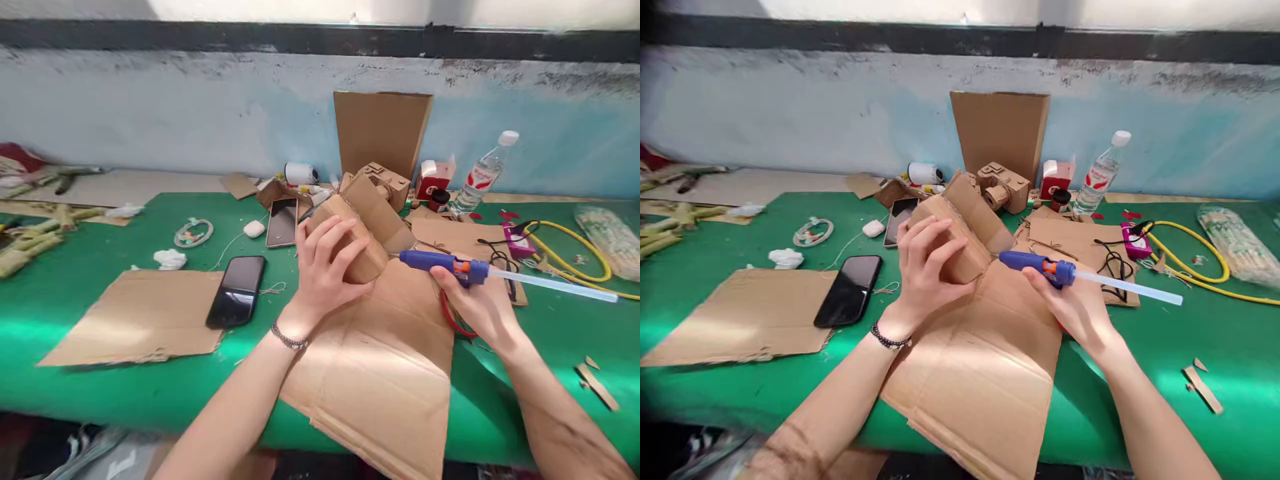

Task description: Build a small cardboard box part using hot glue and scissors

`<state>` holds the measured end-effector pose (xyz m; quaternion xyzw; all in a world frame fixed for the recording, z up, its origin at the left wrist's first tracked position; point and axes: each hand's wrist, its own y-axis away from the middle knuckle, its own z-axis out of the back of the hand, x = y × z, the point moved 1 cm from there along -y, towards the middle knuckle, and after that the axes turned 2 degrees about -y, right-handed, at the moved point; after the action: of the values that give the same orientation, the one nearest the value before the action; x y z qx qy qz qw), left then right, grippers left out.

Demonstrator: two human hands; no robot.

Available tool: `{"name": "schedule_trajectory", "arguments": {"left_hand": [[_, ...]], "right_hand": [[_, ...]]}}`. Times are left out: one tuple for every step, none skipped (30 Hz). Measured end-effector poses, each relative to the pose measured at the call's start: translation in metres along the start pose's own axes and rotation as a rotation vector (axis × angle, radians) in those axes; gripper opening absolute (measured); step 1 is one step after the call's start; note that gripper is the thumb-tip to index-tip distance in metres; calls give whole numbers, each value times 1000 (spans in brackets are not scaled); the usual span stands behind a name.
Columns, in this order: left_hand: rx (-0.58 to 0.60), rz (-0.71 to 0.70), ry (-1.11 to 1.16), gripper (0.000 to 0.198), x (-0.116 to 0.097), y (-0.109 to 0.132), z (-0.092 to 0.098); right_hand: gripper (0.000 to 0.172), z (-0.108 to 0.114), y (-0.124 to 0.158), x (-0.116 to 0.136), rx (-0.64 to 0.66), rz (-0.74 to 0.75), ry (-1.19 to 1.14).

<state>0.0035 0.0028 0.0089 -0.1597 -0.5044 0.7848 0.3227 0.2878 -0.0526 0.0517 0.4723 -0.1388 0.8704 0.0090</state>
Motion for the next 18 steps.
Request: {"name": "schedule_trajectory", "arguments": {"left_hand": [[16, 32, 1, 72, 0, 1, 0], [32, 62, 2, 70, 1, 1, 0], [50, 92, 3, 69, 1, 2, 0], [68, 121, 3, 67, 1, 2, 0], [94, 154, 2, 66, 1, 2, -1], [116, 182, 2, 64, 1, 2, -1], [130, 203, 4, 63, 1, 1, -1], [133, 216, 8, 63, 1, 1, -1], [130, 222, 13, 63, 1, 1, -1], [123, 224, 17, 64, 1, 0, -1], [115, 226, 19, 64, 1, 0, -1], [109, 227, 19, 65, 1, 0, -1], [104, 226, 20, 65, 1, 0, -2], [97, 224, 22, 65, 1, 1, -2], [85, 221, 26, 66, 1, 1, -2], [74, 218, 29, 66, 0, 1, -2], [62, 217, 31, 67, 0, 1, -2], [55, 219, 31, 67, 0, 2, -2]], "right_hand": [[80, 0, 0, 0, 2, -1, 2], [80, 0, 1, 1, 3, -1, 5], [80, 0, 1, 1, 4, 0, 8], [81, 0, 1, 1, 4, 1, 12], [81, 0, 1, 2, 4, 3, 17], [81, 1, 2, 3, 3, 6, 22], [81, 1, 2, 3, 3, 10, 29], [81, 1, 2, 4, 4, 14, 34], [81, 1, 2, 4, 6, 17, 39], [81, 2, 2, 5, 11, 21, 43], [81, 2, 2, 5, 13, 26, 44], [80, 1, 2, 5, 15, 32, 44], [79, 1, 2, 5, 15, 42, 42], [79, 1, 2, 4, 15, 53, 41], [78, 0, 2, 4, 16, 68, 39], [77, 0, 2, 3, 16, 83, 39], [76, -1, 2, 1, 15, 96, 42], [75, -1, 2, 0, 11, 109, 47]]}}
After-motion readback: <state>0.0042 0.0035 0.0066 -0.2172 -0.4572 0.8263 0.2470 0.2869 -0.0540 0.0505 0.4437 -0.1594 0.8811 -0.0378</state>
